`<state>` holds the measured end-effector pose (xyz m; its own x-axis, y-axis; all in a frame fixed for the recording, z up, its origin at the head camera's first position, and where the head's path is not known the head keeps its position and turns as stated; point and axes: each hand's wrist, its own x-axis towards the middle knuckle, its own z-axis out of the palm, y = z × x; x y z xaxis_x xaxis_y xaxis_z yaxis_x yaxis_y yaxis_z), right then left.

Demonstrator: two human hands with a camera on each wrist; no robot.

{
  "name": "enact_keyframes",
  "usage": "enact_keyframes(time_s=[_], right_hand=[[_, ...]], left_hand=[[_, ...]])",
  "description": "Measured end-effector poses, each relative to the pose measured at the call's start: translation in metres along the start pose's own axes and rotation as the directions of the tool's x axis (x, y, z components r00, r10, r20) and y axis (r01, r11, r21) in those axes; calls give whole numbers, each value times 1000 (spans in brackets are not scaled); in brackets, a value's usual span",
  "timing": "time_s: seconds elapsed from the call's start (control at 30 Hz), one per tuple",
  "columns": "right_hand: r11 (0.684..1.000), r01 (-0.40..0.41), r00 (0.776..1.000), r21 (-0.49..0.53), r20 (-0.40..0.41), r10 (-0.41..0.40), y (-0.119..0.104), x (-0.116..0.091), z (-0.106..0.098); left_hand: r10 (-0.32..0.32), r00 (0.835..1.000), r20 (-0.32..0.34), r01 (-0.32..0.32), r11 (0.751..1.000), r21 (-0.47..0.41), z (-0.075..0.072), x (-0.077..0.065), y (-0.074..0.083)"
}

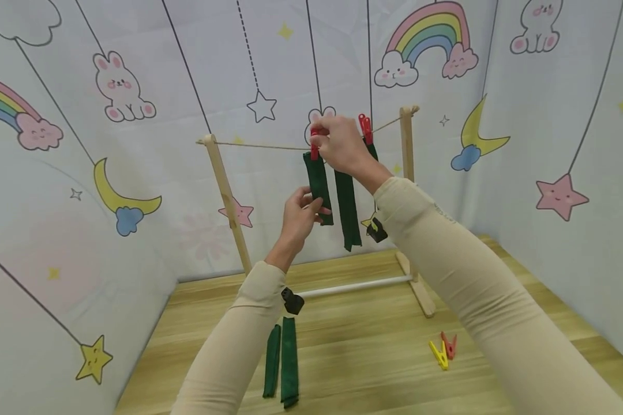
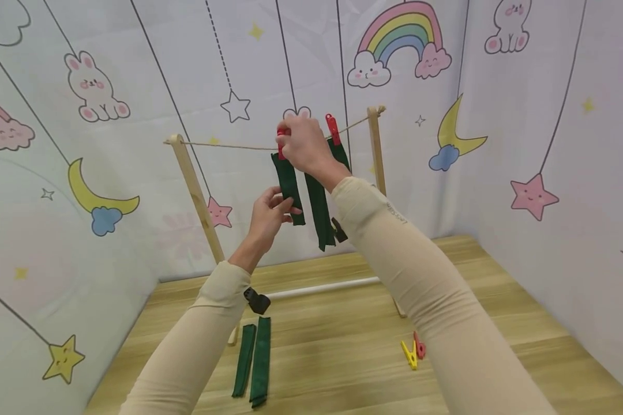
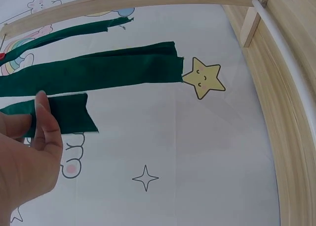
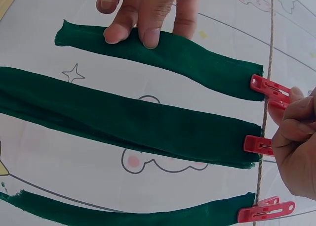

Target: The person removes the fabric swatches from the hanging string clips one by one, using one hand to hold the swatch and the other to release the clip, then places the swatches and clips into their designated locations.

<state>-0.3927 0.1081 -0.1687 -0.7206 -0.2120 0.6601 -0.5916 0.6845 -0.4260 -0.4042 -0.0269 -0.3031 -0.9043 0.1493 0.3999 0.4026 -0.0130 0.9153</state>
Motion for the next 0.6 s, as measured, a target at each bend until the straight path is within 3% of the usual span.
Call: enact_keyframes(time_s=[0.2, 0.6], right_hand=[[1000, 12, 1000, -5, -16, -12, -2, 1, -2], [999, 31, 996, -33, -77, -34, -4, 0, 0]], left_hand=[[50, 997, 56, -49, 999, -18, -2, 1, 3], [92, 993, 68, -90, 995, -34, -3, -2, 2]])
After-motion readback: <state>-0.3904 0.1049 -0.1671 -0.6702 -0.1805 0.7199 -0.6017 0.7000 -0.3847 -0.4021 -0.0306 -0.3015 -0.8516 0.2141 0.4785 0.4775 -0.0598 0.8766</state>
